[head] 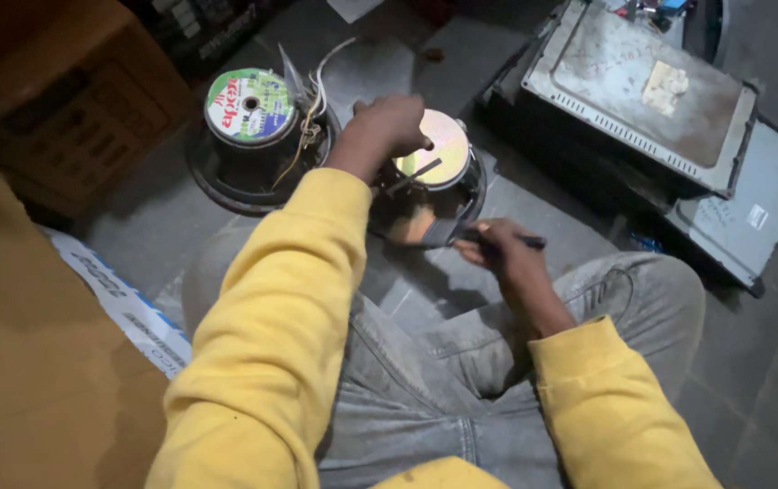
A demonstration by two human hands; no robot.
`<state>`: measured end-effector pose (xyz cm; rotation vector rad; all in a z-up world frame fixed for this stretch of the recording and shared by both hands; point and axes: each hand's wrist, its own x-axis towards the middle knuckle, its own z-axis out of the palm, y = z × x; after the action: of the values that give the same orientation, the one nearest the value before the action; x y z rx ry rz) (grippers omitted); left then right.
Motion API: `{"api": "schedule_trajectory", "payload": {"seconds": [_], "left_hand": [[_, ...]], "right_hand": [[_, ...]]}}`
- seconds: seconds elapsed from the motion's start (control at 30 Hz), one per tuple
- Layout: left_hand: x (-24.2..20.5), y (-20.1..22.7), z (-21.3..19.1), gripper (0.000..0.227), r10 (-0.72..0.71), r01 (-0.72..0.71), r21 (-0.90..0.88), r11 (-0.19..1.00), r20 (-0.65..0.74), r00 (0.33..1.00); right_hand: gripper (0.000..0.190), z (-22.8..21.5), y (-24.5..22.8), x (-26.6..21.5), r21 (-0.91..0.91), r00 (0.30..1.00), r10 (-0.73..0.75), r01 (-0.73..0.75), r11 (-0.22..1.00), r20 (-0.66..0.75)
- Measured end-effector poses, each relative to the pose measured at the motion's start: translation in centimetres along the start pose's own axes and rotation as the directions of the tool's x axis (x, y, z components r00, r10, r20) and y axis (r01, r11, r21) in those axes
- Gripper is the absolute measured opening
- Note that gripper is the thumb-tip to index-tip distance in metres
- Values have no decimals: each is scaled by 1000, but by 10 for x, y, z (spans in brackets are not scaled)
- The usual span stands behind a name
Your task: The person sits on the floor and uses a brush to clean the surface of a speaker cone. They rotate the speaker and brush different areas, including the cone and the rim, to remove dust and debris.
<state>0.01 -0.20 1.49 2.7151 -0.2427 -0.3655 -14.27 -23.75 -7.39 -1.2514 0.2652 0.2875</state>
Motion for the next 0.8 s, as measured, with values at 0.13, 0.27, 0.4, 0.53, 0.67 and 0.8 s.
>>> {"api": "schedule_trajectory", "payload": {"seconds": [0.13,0.27,0.4,0.53,0.67,0.8], "left_hand": [[-7,0,2,56,2,-2,-9,1000,8,1000],[-5,-1,-4,55,-21,21,-12,1000,16,1000],[-3,1,5,52,-19,20,-11,1000,48,999],[3,2,12,48,-18,18,0,1000,70,997],[6,2,19,46,11,-11,-13,1000,65,998],[7,-7,18,45,23,-23,3,1000,61,998]], "right_hand": [[24,2,11,-1,-22,999,-31,31,999,-9],[21,-14,-10,4,-184,865,-326,274,944,-383],[21,-14,-10,-10,-398,731,-578,439,806,-363],[24,17,4,-21,-603,905,-418,376,704,76],[27,22,-13,-36,-207,973,-223,231,951,59],[26,33,-25,-31,-195,980,-168,186,963,108]]}}
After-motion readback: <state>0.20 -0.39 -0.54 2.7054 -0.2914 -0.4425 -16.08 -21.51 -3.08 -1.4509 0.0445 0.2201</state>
